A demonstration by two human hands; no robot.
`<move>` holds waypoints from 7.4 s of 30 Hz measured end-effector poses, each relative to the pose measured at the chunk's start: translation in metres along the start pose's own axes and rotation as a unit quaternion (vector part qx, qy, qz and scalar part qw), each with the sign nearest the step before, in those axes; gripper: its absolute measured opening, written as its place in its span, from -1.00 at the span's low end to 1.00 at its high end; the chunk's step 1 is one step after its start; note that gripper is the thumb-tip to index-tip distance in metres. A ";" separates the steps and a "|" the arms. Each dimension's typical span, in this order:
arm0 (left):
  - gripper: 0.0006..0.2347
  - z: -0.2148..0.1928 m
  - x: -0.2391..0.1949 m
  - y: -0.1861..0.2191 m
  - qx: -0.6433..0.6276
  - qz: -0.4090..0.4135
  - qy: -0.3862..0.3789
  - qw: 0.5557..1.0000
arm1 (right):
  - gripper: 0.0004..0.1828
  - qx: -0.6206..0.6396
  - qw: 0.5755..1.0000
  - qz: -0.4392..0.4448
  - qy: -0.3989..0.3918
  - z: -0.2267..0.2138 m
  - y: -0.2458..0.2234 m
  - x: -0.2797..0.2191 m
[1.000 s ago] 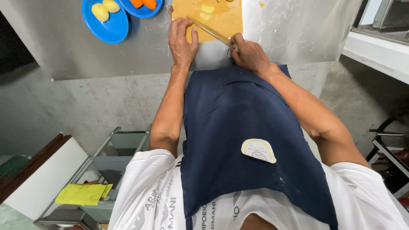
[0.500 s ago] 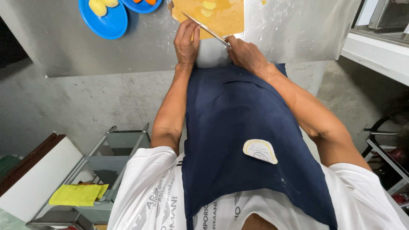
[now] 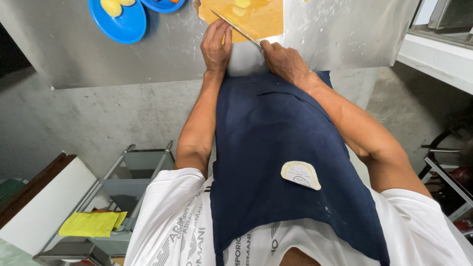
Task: The person slices peeled potatoes into thin rounds on a wooden cutting board using a large knife. They hold the potato with their left hand and cut with their right, occasionally adjusting the potato pieces on the board.
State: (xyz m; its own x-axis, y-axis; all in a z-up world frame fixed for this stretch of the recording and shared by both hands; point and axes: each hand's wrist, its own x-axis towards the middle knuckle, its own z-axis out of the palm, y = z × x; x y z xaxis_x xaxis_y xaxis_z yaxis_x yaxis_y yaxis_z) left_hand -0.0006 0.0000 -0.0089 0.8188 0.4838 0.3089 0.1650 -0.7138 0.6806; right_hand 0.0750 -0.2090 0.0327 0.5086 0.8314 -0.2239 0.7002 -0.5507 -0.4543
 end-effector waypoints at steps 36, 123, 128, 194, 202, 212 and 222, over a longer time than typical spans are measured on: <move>-0.87 -0.005 0.011 -0.003 0.011 0.035 -0.001 0.999 | -0.88 -0.015 0.982 0.093 -0.162 0.025 0.004 0.035; -0.87 0.003 -0.004 -0.015 0.067 0.059 -0.013 0.996 | -0.86 -0.128 0.991 0.032 -0.032 0.018 0.012 0.002; -0.86 0.003 -0.002 -0.014 0.064 0.060 -0.011 0.996 | -0.82 -0.100 0.988 0.066 -0.095 0.018 0.013 0.007; -0.87 0.009 0.010 0.004 0.039 0.009 -0.007 0.999 | -0.87 -0.090 0.996 0.013 0.001 0.031 0.030 0.007; -0.88 0.004 0.006 0.006 0.045 0.020 -0.008 0.999 | -0.85 -0.087 0.996 0.003 0.001 0.025 0.028 0.009; -0.93 -0.004 0.011 0.010 0.052 0.058 -0.032 0.996 | -0.83 -0.187 0.977 0.009 0.105 0.021 0.026 0.012; -0.94 -0.004 0.021 0.017 0.086 0.070 -0.046 0.993 | -0.78 0.008 0.994 0.032 0.102 0.001 0.020 0.009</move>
State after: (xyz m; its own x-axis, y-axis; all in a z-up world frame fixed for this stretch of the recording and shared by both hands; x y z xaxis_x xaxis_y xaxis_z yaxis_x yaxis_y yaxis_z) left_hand 0.0171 0.0003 0.0119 0.8860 0.3310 0.3246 0.1312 -0.8506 0.5092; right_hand 0.0930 -0.2121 0.0205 0.6439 0.7614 -0.0749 0.6561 -0.5999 -0.4579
